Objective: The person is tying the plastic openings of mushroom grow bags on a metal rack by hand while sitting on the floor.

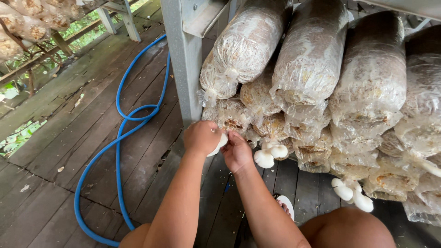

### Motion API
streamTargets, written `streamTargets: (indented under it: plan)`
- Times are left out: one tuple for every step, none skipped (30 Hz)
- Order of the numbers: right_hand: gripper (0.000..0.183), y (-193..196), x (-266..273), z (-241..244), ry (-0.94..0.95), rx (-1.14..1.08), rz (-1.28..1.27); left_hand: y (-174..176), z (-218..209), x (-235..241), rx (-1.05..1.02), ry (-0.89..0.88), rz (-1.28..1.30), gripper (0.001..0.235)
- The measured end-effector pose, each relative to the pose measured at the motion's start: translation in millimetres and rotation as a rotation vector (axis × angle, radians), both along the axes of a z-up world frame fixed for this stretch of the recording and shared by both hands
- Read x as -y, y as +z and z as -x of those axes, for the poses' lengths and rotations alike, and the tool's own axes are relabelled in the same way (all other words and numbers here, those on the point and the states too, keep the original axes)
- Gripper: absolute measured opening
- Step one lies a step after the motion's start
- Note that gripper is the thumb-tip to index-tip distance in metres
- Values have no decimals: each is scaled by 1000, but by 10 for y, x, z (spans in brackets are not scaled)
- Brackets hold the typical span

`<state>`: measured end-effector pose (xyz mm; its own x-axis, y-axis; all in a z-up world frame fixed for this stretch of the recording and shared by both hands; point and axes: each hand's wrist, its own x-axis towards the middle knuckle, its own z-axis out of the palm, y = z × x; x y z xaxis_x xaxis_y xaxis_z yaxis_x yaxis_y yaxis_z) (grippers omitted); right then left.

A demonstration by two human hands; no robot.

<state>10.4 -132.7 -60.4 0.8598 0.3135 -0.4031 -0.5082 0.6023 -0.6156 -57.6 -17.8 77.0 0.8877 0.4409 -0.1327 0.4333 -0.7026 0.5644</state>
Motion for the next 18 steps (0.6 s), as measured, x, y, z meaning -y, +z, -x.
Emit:
streamTargets:
  plan:
    - [10,69,-3,10,17,-8,-10,33,-18,-8,34,-31,-19,35]
    - [10,-9,-15,-34,19,-7,-12,15,-45,-21,35,-29,-21,35]
    - [11,-95,-2,-76,42,2,-18,-13,-77,-15,17,-48,14,40]
    - [12,-181,10,-119,65,10,-25,-41,-111,-9,-1,-68,50,45]
    - [12,-161,22,-113,64,11,-25,-86,-143,-20,0,-70,49,45]
    - [13,-140,32,-107,86,32,-17,-129,-175,-33,-22,-58,73,43]
    - [14,-118,36,-103,109,54,-10,-171,-209,-50,-44,-46,95,43]
    - [14,-136,45,-118,108,55,-11,-171,-231,-57,-42,-47,94,43]
    - [15,-156,55,-133,121,69,-12,-174,-254,-65,-58,-42,107,41]
    - [17,-178,63,-150,134,84,-14,-178,-279,-74,-73,-38,119,39]
    - [17,-180,69,-155,132,82,-13,-112,-251,-69,-75,-40,121,39]
    - [18,-183,71,-160,133,90,-12,-48,-222,-68,-46,-34,181,37]
    - [18,-186,67,-166,139,98,-10,15,-188,-73,-17,-25,242,35]
    - [18,-184,70,-152,140,97,-8,-94,-245,-101,-18,-23,244,35]
    - [18,-174,71,-144,137,98,2,-196,-307,-129,-12,-15,237,36]
    - [18,-164,73,-137,134,99,11,-296,-371,-156,-7,-6,229,37]
    - [18,-196,71,-159,134,99,12,-316,-402,-149,-8,-7,230,37]
    - [19,-229,69,-181,132,97,23,-335,-435,-140,-28,1,196,34]
